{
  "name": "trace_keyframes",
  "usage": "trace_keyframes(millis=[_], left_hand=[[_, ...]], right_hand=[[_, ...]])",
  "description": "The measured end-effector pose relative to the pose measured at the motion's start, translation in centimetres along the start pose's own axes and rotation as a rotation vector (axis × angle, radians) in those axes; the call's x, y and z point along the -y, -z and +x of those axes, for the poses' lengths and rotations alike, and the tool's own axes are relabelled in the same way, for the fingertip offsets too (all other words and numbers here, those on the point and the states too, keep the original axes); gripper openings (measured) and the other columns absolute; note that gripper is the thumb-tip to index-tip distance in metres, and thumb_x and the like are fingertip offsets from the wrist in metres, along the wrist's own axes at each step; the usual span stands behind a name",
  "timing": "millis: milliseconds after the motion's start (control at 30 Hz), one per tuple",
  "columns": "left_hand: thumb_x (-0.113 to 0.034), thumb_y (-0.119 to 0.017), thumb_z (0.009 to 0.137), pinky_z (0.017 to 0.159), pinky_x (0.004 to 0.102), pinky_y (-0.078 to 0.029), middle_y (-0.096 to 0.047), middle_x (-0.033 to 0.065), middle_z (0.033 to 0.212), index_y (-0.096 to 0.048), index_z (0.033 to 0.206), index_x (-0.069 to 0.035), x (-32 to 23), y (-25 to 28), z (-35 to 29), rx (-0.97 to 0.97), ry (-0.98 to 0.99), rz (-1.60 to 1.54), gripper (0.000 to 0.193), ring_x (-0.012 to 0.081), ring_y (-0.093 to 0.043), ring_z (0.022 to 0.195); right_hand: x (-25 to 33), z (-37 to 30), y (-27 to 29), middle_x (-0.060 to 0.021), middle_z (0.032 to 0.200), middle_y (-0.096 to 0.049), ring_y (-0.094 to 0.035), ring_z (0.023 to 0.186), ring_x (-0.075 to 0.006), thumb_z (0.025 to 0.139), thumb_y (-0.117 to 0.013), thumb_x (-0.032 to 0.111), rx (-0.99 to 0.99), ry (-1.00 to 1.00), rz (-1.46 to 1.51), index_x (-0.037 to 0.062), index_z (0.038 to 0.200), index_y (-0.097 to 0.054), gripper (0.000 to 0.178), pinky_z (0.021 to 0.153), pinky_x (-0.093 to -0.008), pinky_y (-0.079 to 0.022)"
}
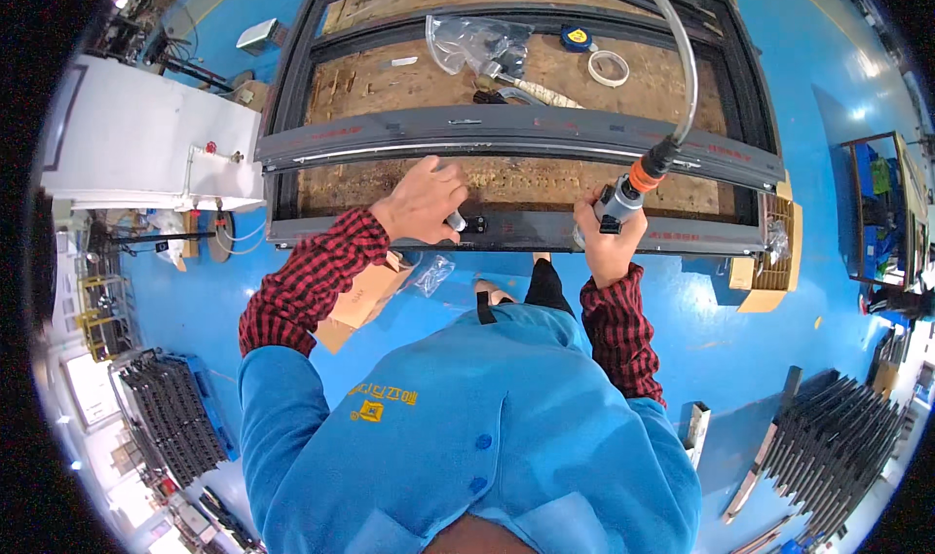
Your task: Assembling a metal frame by attaching brackets and components using a pneumatic screwdriver.
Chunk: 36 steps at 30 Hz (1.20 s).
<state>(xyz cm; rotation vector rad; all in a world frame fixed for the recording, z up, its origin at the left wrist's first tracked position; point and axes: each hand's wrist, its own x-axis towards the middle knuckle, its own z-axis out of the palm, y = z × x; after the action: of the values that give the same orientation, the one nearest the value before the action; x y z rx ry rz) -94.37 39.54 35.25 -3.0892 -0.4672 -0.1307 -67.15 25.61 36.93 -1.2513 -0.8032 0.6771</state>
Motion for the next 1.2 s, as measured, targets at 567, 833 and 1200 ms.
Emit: trace_keyframes(millis=[567,833,1200], left_hand=[[-0.036,-0.078,0.075,0.060,0.0354,-0.040,-0.050,0.0037,0.055,-0.055,0.062,-0.009,-6.1,-5.2,-4.2,-0.627,0.812,-0.353,0.038,0.0241,-0.048,0.054],[-0.032,-0.073,0.078,0.061,0.0347,-0.037,-0.046,0.0028,0.059,-0.048,0.060,-0.010,3.5,-3.9,2.0,-0.323,0.021,-0.444,0.039,0.0235,-0.044,0.055],[-0.028,-0.065,0.085,0.062,0.0367,-0.037,-0.052,0.0033,0.066,-0.051,0.067,-0.013,3.7,-4.8,4.7,-0.276,-0.268,-0.460,0.028,0.0247,-0.048,0.062]], right_hand=[[-8.5,0.0,1.2,-0.0102,0.079,-0.062,-0.057,0.063,-0.0181,0.073,-0.060,-0.005,0.108,-0.450,0.343,0.0039,0.091,-0.056,0.020,0.059,-0.0283,-0.045],[-7.4,1.1,0.9,-0.0111,0.085,-0.064,-0.058,0.068,-0.0169,0.072,-0.061,-0.005,0.381,-0.515,0.064,0.0024,0.091,-0.059,0.021,0.061,-0.0286,-0.047],[-9.6,0.0,1.7,-0.0194,0.105,-0.064,-0.058,0.068,-0.0202,0.067,-0.060,-0.008,0.362,-0.396,0.185,0.0042,0.091,-0.055,0.028,0.058,-0.0283,-0.048]])
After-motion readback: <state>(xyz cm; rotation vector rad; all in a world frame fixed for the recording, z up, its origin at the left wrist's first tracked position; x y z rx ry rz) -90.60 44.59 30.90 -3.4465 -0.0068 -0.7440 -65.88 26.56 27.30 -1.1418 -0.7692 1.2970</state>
